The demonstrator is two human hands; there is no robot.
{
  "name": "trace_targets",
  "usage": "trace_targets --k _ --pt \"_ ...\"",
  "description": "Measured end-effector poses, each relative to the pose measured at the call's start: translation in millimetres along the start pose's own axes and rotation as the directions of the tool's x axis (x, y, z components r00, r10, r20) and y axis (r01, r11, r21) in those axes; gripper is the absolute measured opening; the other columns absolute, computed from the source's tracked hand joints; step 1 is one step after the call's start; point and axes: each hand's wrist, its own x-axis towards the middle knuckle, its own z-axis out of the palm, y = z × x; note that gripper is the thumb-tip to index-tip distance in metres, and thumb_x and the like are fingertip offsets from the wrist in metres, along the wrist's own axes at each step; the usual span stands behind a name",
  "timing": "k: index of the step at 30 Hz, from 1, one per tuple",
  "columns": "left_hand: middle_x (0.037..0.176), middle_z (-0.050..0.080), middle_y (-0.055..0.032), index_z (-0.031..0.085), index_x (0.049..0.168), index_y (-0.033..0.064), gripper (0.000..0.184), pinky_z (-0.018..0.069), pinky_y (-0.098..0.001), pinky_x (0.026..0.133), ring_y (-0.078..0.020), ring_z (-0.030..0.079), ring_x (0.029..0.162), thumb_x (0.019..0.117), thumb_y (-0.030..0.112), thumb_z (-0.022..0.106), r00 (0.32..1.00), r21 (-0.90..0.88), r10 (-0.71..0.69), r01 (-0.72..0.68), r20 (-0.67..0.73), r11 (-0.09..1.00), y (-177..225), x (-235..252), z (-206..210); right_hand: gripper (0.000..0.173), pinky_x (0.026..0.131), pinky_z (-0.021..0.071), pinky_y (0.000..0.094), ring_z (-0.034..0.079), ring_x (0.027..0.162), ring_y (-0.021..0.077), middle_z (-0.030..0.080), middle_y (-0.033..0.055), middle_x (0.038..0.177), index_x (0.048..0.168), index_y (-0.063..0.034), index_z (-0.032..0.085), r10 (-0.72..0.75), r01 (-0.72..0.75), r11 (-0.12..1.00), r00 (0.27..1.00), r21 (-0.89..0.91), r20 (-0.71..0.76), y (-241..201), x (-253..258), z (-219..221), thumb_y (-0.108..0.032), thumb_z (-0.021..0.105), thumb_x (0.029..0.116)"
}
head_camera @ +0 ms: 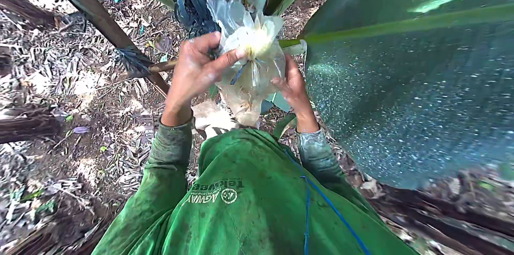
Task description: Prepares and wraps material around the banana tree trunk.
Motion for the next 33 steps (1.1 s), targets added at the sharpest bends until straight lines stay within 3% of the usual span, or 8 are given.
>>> trace_targets --k 3,8,14,17,22,27,32,33 --pt "0.077 0.069 0.0073 0.069 0.097 0.0104 0.005 0.0482 -0.0182 0.042 -0.0003 0.055 0.048 0.0953 0.015 0.071 0.999 -0.087 -0.051 0.052 0.007 0.995 4.5 11.6 -19.9 0.095 0.098 0.0540 0.0283 0.059 0.123 0.0127 0.051 0.0053 0.147 0.162 -0.0155 0.017 0.039 -0.043 0.990 0.999 0.132 0.036 -12.7 11.7 3.5 -0.020 0.077 0.0892" --pt "0.071 0.065 0.0080 0.067 0.097 0.0147 0.008 0.0418 -0.0178 0.037 -0.0009 0.048 0.042 0.1002 0.022 0.066 0.975 -0.134 -0.203 0.191 -0.085 0.972 -1.7 20.9 -46.8 0.046 0.073 0.0556 0.0148 0.064 0.079 -0.0025 0.070 -0.0021 0.098 0.140 -0.0009 0.052 -0.093 0.092 0.995 0.995 0.046 0.031 -15.3 22.6 -0.8 -0.010 0.066 0.0970" --pt "0.077 0.070 0.0050 0.070 0.105 0.0133 0.009 0.0465 -0.0188 0.040 -0.0023 0.054 0.046 0.0971 0.015 0.066 0.950 -0.285 -0.011 0.104 0.312 0.953 -26.2 21.6 -55.5 0.094 0.116 0.0412 0.0418 0.049 0.139 0.0272 0.050 0.0174 0.151 0.150 0.0000 0.047 -0.272 0.362 0.814 0.928 -0.453 0.253 -58.4 49.3 -7.8 -0.061 0.073 0.0840" --pt "0.083 0.072 0.0015 0.069 0.106 0.0101 0.011 0.0514 -0.0213 0.043 -0.0052 0.061 0.052 0.0972 0.017 0.068 0.895 -0.207 0.025 0.076 0.445 0.975 -26.1 27.3 -45.0 0.063 0.093 0.0543 0.0405 0.068 0.105 0.0166 0.072 0.0059 0.111 0.119 -0.0097 0.071 -0.258 0.437 0.795 0.871 -0.421 0.417 -80.1 56.4 5.7 -0.060 0.075 0.0807" --pt "0.133 0.066 -0.0136 0.057 0.145 0.0119 0.061 0.0588 -0.0504 0.084 -0.0257 0.072 0.096 0.0971 0.048 0.067 0.968 0.560 -0.081 0.204 -0.238 0.803 17.3 -2.8 -25.1 0.042 0.082 0.0563 0.0429 0.070 0.088 0.0158 0.072 0.0052 0.097 0.118 -0.0133 0.070 0.084 0.047 0.846 0.972 -0.531 0.220 -84.1 60.4 -11.4 -0.047 0.072 0.0919" --pt "0.074 0.065 -0.0056 0.070 0.101 0.0014 0.017 0.0527 -0.0280 0.050 -0.0100 0.057 0.056 0.1009 0.016 0.062 0.970 0.382 0.208 -0.145 -0.129 0.913 8.1 -46.7 37.6 0.055 0.093 0.0534 0.0539 0.070 0.104 0.0250 0.073 0.0132 0.109 0.123 -0.0100 0.068 0.191 -0.143 0.831 0.981 -0.537 0.035 -65.4 81.4 -21.5 -0.058 0.057 0.0976" --pt "0.069 0.066 -0.0092 0.066 0.127 0.0087 0.038 0.0533 -0.0510 0.053 -0.0277 0.064 0.057 0.0994 0.035 0.067 0.984 0.631 -0.085 -0.031 0.153 0.775 -27.7 -39.1 66.7 0.028 0.091 0.0532 0.0334 0.067 0.095 0.0117 0.068 0.0038 0.102 0.120 -0.0133 0.064 0.562 -0.478 0.729 0.827 -0.491 0.029 -131.4 75.2 -14.9 -0.036 0.053 0.1068" --pt "0.069 0.066 -0.0085 0.067 0.122 0.0092 0.035 0.0533 -0.0505 0.053 -0.0272 0.064 0.057 0.0992 0.036 0.067 0.986 0.635 -0.071 -0.041 0.149 0.771 -31.5 -37.2 63.9 0.028 0.074 0.0577 0.0281 0.068 0.079 0.0079 0.069 0.0011 0.088 0.110 -0.0123 0.067 0.300 -0.276 0.856 0.954 -0.437 -0.015 -100.0 65.0 -17.5 -0.037 0.056 0.1052"
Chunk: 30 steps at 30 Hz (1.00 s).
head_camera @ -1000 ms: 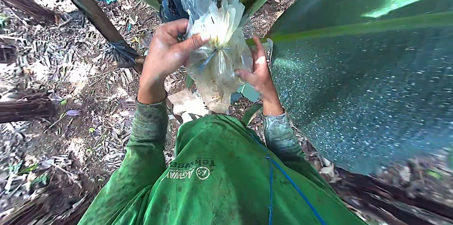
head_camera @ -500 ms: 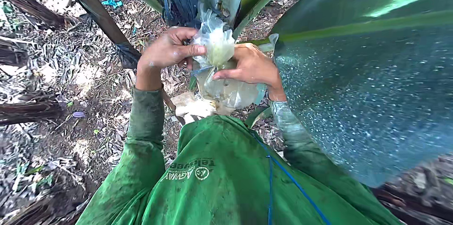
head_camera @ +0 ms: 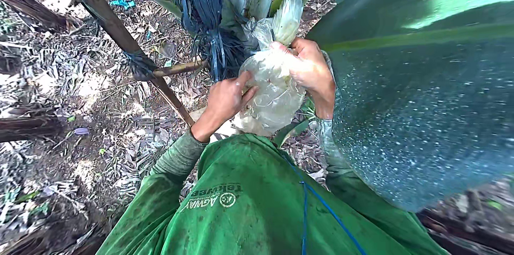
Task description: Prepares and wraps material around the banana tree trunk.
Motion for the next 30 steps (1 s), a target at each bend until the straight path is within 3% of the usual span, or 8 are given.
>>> trace_targets --k 4,9,13,16,19,22,28,30 --pt "0.066 0.062 -0.0037 0.070 0.109 0.0103 0.017 0.0510 -0.0419 0.051 -0.0190 0.057 0.051 0.0971 0.023 0.071 0.996 -0.145 0.092 -0.093 -0.019 0.985 -9.3 -8.3 -12.2 0.029 0.083 0.0615 0.0312 0.072 0.088 0.0064 0.075 0.0000 0.095 0.112 -0.0089 0.070 -0.186 0.209 0.916 0.978 0.341 -0.098 49.1 26.7 8.6 -0.036 0.063 0.1012" --pt "0.064 0.063 -0.0040 0.057 0.145 0.0123 0.058 0.0528 -0.0457 0.053 -0.0217 0.059 0.053 0.0961 0.039 0.071 0.999 -0.095 -0.044 0.044 0.004 0.995 0.8 -4.3 -6.5 0.021 0.079 0.0580 0.0198 0.068 0.086 0.0015 0.070 -0.0026 0.096 0.117 -0.0090 0.065 -0.314 0.336 0.863 0.942 0.378 -0.121 57.5 0.8 15.5 -0.024 0.053 0.1076" --pt "0.072 0.067 -0.0072 0.075 0.108 0.0105 0.024 0.0537 -0.0493 0.059 -0.0248 0.063 0.061 0.0962 0.031 0.071 1.000 -0.072 -0.016 0.017 0.016 0.997 0.1 -1.0 -4.6 0.022 0.085 0.0575 0.0182 0.068 0.094 0.0001 0.071 -0.0036 0.106 0.124 -0.0084 0.062 -0.362 0.380 0.819 0.924 0.429 -0.128 63.6 -3.7 24.8 -0.017 0.058 0.1044" --pt "0.083 0.063 -0.0056 0.075 0.088 0.0098 0.011 0.0520 -0.0382 0.063 -0.0179 0.060 0.069 0.0890 0.020 0.078 0.992 -0.237 0.111 -0.122 -0.061 0.964 -13.6 -3.8 -9.3 0.031 0.089 0.0581 0.0205 0.068 0.099 0.0011 0.071 -0.0032 0.111 0.127 -0.0081 0.063 -0.357 0.415 0.831 0.909 0.370 -0.217 77.6 -4.1 30.2 -0.022 0.068 0.0988" --pt "0.104 0.062 -0.0070 0.071 0.085 0.0086 0.012 0.0545 -0.0267 0.066 -0.0127 0.061 0.082 0.0849 0.016 0.080 0.988 -0.446 0.138 -0.151 -0.063 0.882 -22.3 -2.4 -4.0 0.057 0.097 0.0539 0.0222 0.062 0.113 0.0023 0.064 -0.0025 0.125 0.137 -0.0101 0.054 -0.366 0.410 0.850 0.911 0.331 -0.190 93.6 -12.6 31.2 -0.030 0.079 0.0900" --pt "0.103 0.063 -0.0076 0.063 0.080 0.0078 0.014 0.0532 -0.0247 0.062 -0.0113 0.060 0.078 0.0824 0.009 0.077 0.991 -0.543 0.127 -0.130 -0.042 0.830 -23.0 0.2 6.8 0.075 0.103 0.0530 0.0226 0.061 0.118 0.0014 0.064 -0.0037 0.128 0.139 -0.0074 0.052 -0.398 0.408 0.801 0.910 0.438 -0.118 95.9 -8.1 35.0 -0.017 0.090 0.0753" --pt "0.093 0.062 -0.0071 0.062 0.074 0.0077 0.021 0.0544 -0.0346 0.068 -0.0174 0.061 0.080 0.0839 0.014 0.079 0.989 -0.252 0.147 -0.148 -0.022 0.956 -20.9 2.5 1.1 0.075 0.087 0.0576 0.0185 0.067 0.099 -0.0007 0.071 -0.0015 0.112 0.131 -0.0051 0.054 -0.202 0.124 0.842 0.975 0.524 0.094 86.0 -20.7 34.0 0.000 0.087 0.0641" --pt "0.090 0.063 -0.0085 0.067 0.078 0.0077 0.020 0.0556 -0.0436 0.072 -0.0242 0.064 0.084 0.0872 0.020 0.079 0.990 -0.101 0.135 -0.131 0.028 0.986 -23.5 0.4 -0.9 0.073 0.093 0.0543 0.0183 0.064 0.105 -0.0018 0.068 -0.0011 0.118 0.135 -0.0019 0.050 -0.153 0.072 0.835 0.983 0.546 0.104 88.9 -22.4 35.3 0.000 0.081 0.0694"
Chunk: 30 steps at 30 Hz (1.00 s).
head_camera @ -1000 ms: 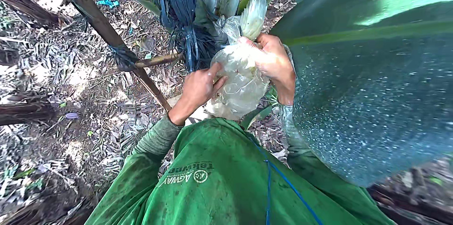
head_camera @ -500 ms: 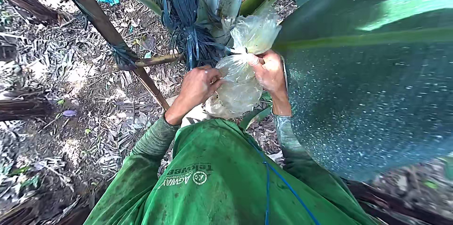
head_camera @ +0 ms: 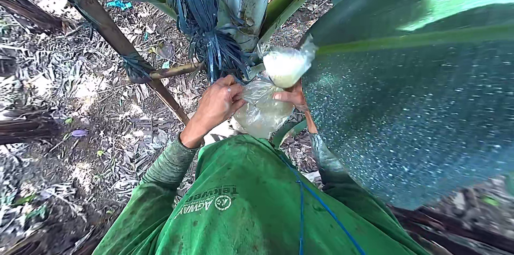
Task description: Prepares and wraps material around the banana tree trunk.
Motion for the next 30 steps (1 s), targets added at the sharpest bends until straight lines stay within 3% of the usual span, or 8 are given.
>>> trace_targets --k 3,5,8,11,15,20,25,30 --pt "0.103 0.066 -0.0089 0.077 0.112 0.0139 0.034 0.0565 -0.0466 0.083 -0.0264 0.065 0.098 0.0927 0.042 0.073 0.994 0.068 -0.023 0.016 0.110 0.998 -6.4 -2.6 4.5 0.059 0.093 0.0510 0.0148 0.061 0.104 -0.0028 0.067 0.0035 0.114 0.128 0.0064 0.054 0.004 -0.004 1.000 1.000 0.011 -0.008 -6.9 -0.8 6.0 0.007 0.076 0.0739" --pt "0.109 0.064 -0.0098 0.070 0.131 0.0156 0.059 0.0557 -0.0461 0.086 -0.0253 0.063 0.100 0.0899 0.058 0.070 0.986 0.026 -0.041 0.037 0.161 0.999 -7.6 -2.0 10.2 0.053 0.102 0.0511 0.0228 0.062 0.115 0.0046 0.068 0.0020 0.124 0.131 0.0015 0.058 -0.214 0.192 0.971 0.964 0.146 0.155 16.4 8.8 -2.0 -0.013 0.078 0.0846" --pt "0.098 0.066 -0.0085 0.076 0.110 0.0101 0.038 0.0571 -0.0429 0.078 -0.0214 0.065 0.087 0.0918 0.044 0.075 0.996 -0.135 -0.050 0.059 0.072 0.989 -8.5 -1.0 17.3 0.056 0.102 0.0523 0.0264 0.064 0.116 0.0075 0.069 -0.0014 0.125 0.131 -0.0039 0.061 -0.336 0.276 0.932 0.902 0.236 0.270 31.6 21.2 -1.6 -0.040 0.074 0.0904" --pt "0.090 0.063 -0.0050 0.071 0.086 0.0054 0.014 0.0517 -0.0281 0.068 -0.0124 0.059 0.077 0.0914 0.018 0.076 0.997 -0.449 -0.052 0.072 0.055 0.891 -9.5 -1.4 11.3 0.043 0.096 0.0507 0.0162 0.063 0.105 -0.0014 0.070 -0.0028 0.111 0.120 0.0010 0.062 -0.164 0.138 0.977 0.974 0.163 0.158 15.2 8.7 5.1 -0.018 0.074 0.0832" --pt "0.106 0.066 -0.0049 0.066 0.096 0.0061 0.004 0.0574 -0.0266 0.074 -0.0112 0.065 0.089 0.0971 0.010 0.066 0.987 -0.678 -0.108 0.162 0.121 0.717 -3.6 -5.5 -0.5 0.038 0.088 0.0502 0.0125 0.061 0.097 -0.0040 0.067 0.0009 0.106 0.123 0.0056 0.059 -0.054 0.023 0.986 0.982 0.166 0.183 29.8 5.5 -8.4 0.004 0.065 0.0856" --pt "0.102 0.066 -0.0070 0.059 0.125 0.0060 0.050 0.0573 -0.0350 0.072 -0.0151 0.064 0.080 0.0865 0.026 0.083 0.988 -0.406 -0.066 0.117 0.138 0.906 -10.1 -2.2 9.8 0.053 0.100 0.0499 0.0195 0.062 0.113 -0.0015 0.070 -0.0084 0.119 0.129 -0.0063 0.057 -0.207 0.179 0.964 0.970 0.196 0.129 60.6 13.3 -15.5 -0.028 0.078 0.0859" --pt "0.092 0.072 -0.0037 0.075 0.099 0.0052 0.010 0.0568 -0.0286 0.069 -0.0097 0.065 0.073 0.0944 0.015 0.073 0.998 -0.330 -0.043 0.027 -0.041 0.944 -13.3 -4.3 18.1 0.044 0.101 0.0508 0.0204 0.062 0.115 -0.0018 0.069 -0.0093 0.119 0.131 -0.0077 0.058 -0.264 0.251 0.962 0.955 0.111 0.132 60.9 11.4 -15.2 -0.024 0.074 0.0925" --pt "0.083 0.067 -0.0043 0.067 0.106 0.0045 0.008 0.0526 -0.0257 0.055 -0.0097 0.060 0.061 0.0988 0.007 0.063 0.980 -0.518 -0.198 0.175 0.010 0.837 1.7 0.4 20.9 0.067 0.095 0.0533 0.0187 0.064 0.104 -0.0025 0.071 -0.0046 0.110 0.120 -0.0072 0.066 -0.087 0.105 0.985 0.988 -0.139 0.126 25.6 6.1 7.3 -0.023 0.096 0.0616"
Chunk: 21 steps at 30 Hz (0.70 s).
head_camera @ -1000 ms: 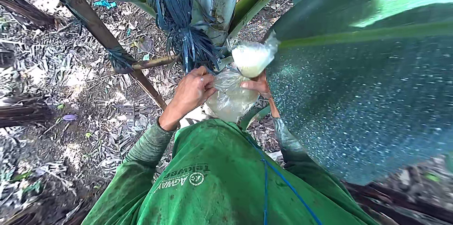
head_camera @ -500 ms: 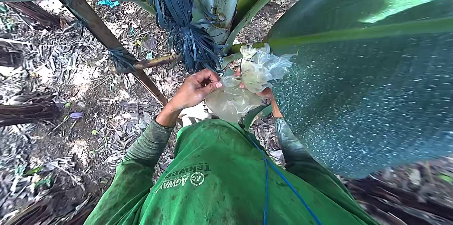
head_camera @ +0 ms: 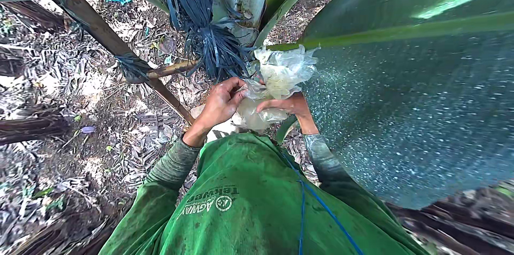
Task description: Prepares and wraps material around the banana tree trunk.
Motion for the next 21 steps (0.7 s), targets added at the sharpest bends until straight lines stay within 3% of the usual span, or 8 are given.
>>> trace_targets --k 2,6,11,14,16,17,20,21 --pt "0.088 0.066 -0.0055 0.064 0.113 0.0048 0.016 0.0529 -0.0262 0.055 -0.0108 0.060 0.062 0.0973 0.006 0.062 0.997 -0.086 -0.060 0.064 0.048 0.994 6.9 1.2 1.8 0.068 0.100 0.0523 0.0257 0.063 0.110 0.0028 0.071 0.0006 0.116 0.125 -0.0075 0.067 0.030 -0.028 0.995 0.999 -0.092 0.017 2.8 0.1 5.1 -0.032 0.095 0.0678" --pt "0.104 0.062 -0.0069 0.050 0.120 0.0069 0.056 0.0594 -0.0286 0.064 -0.0132 0.064 0.073 0.0759 0.002 0.084 0.983 -0.273 -0.083 0.125 0.162 0.954 2.8 5.7 5.9 0.060 0.096 0.0539 0.0213 0.064 0.107 0.0006 0.070 0.0014 0.114 0.124 -0.0043 0.065 0.057 -0.057 0.998 0.998 -0.005 0.000 1.8 -2.4 14.8 -0.014 0.091 0.0715" --pt "0.093 0.064 -0.0039 0.044 0.125 0.0098 0.080 0.0592 -0.0316 0.065 -0.0141 0.066 0.077 0.0637 0.009 0.096 0.984 -0.238 -0.167 0.178 0.065 0.955 -5.4 9.8 18.2 0.053 0.093 0.0561 0.0314 0.066 0.102 0.0086 0.070 0.0065 0.108 0.121 -0.0036 0.065 0.088 -0.083 0.988 0.996 -0.129 0.034 0.6 -1.8 26.1 -0.016 0.088 0.0753" --pt "0.111 0.071 -0.0051 0.047 0.140 0.0073 0.099 0.0612 -0.0349 0.090 -0.0120 0.070 0.101 0.0587 0.027 0.100 0.964 -0.148 -0.257 0.265 0.072 0.953 -5.7 8.2 23.1 0.055 0.093 0.0544 0.0480 0.068 0.103 0.0252 0.071 0.0175 0.106 0.118 0.0021 0.066 -0.018 0.036 0.943 0.998 -0.332 0.059 11.6 -4.8 30.2 -0.035 0.080 0.0802" --pt "0.107 0.072 -0.0066 0.057 0.128 0.0037 0.082 0.0598 -0.0351 0.091 -0.0117 0.070 0.099 0.0619 0.028 0.099 0.954 -0.117 -0.296 0.300 0.044 0.947 -6.9 5.6 27.0 0.059 0.101 0.0504 0.0523 0.065 0.113 0.0318 0.069 0.0231 0.116 0.123 0.0055 0.063 0.065 -0.033 0.937 0.995 -0.349 0.079 14.0 -5.5 36.0 -0.030 0.082 0.0800" --pt "0.103 0.072 -0.0071 0.060 0.122 0.0020 0.072 0.0600 -0.0345 0.089 -0.0118 0.071 0.095 0.0644 0.024 0.097 0.956 -0.130 -0.294 0.294 0.020 0.947 -8.4 4.2 28.9 0.064 0.106 0.0484 0.0491 0.063 0.118 0.0295 0.067 0.0221 0.121 0.128 0.0058 0.061 0.132 -0.102 0.946 0.988 -0.307 0.080 14.3 -5.2 39.3 -0.027 0.085 0.0780" --pt "0.099 0.073 -0.0072 0.067 0.110 -0.0028 0.052 0.0595 -0.0328 0.087 -0.0103 0.070 0.092 0.0686 0.019 0.090 0.990 -0.191 -0.139 0.135 -0.010 0.972 -16.2 -3.1 35.8 0.074 0.101 0.0533 0.0240 0.065 0.110 0.0043 0.071 0.0029 0.116 0.125 0.0029 0.060 0.200 -0.203 0.971 0.979 0.123 0.038 21.1 -17.5 49.9 -0.016 0.095 0.0618" --pt "0.101 0.072 -0.0074 0.068 0.106 -0.0038 0.050 0.0586 -0.0319 0.088 -0.0096 0.069 0.094 0.0694 0.022 0.090 0.998 -0.200 -0.062 0.061 0.004 0.978 -18.3 -4.8 36.8 0.074 0.098 0.0543 0.0209 0.065 0.107 0.0004 0.071 -0.0010 0.113 0.124 0.0027 0.058 0.234 -0.233 0.942 0.972 0.240 0.025 22.2 -25.0 52.9 -0.011 0.094 0.0609"
